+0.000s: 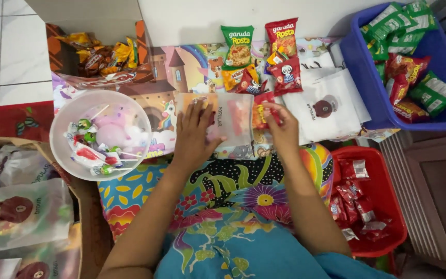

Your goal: Packing various small snack items and candies into individual gift bags.

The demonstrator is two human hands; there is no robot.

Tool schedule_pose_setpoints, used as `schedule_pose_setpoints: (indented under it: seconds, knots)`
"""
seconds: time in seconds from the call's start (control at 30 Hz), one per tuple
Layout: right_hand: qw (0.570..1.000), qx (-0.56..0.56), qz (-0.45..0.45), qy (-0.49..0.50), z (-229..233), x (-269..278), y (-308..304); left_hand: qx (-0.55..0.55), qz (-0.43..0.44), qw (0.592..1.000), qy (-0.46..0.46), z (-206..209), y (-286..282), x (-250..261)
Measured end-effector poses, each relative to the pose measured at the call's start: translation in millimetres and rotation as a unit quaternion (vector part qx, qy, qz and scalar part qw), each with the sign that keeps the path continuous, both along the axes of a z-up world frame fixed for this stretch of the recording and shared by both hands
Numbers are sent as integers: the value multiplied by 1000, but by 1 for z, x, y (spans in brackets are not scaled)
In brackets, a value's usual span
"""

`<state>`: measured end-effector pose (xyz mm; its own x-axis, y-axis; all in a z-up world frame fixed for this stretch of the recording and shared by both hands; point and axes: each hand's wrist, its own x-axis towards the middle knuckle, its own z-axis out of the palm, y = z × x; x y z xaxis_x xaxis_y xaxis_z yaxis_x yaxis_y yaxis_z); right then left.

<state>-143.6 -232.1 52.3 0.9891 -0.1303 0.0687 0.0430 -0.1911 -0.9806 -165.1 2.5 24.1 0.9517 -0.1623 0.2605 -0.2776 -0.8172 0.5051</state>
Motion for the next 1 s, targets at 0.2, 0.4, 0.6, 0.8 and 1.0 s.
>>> schedule_pose_setpoints:
  seconds: [0.2, 0.4, 0.6, 0.8, 1.0]
  knots:
    - [989, -13, 124, 75, 26, -11, 42, -51, 0, 999, 15, 3, -1, 0]
    - [973, -155, 129, -111, 24, 15, 51, -192, 20, 981, -30, 13, 4, 2]
    - [895, -354, 213, -164, 102, 5, 63, -426, -49, 904, -3, 77, 23, 38]
    - [811, -436, 226, -318, 81, 21, 63, -468, -23, 883, -11, 119, 17, 33]
    - [848, -416, 180, -276, 103, -3, 49, -497, 22, 866, -47, 83, 22, 43]
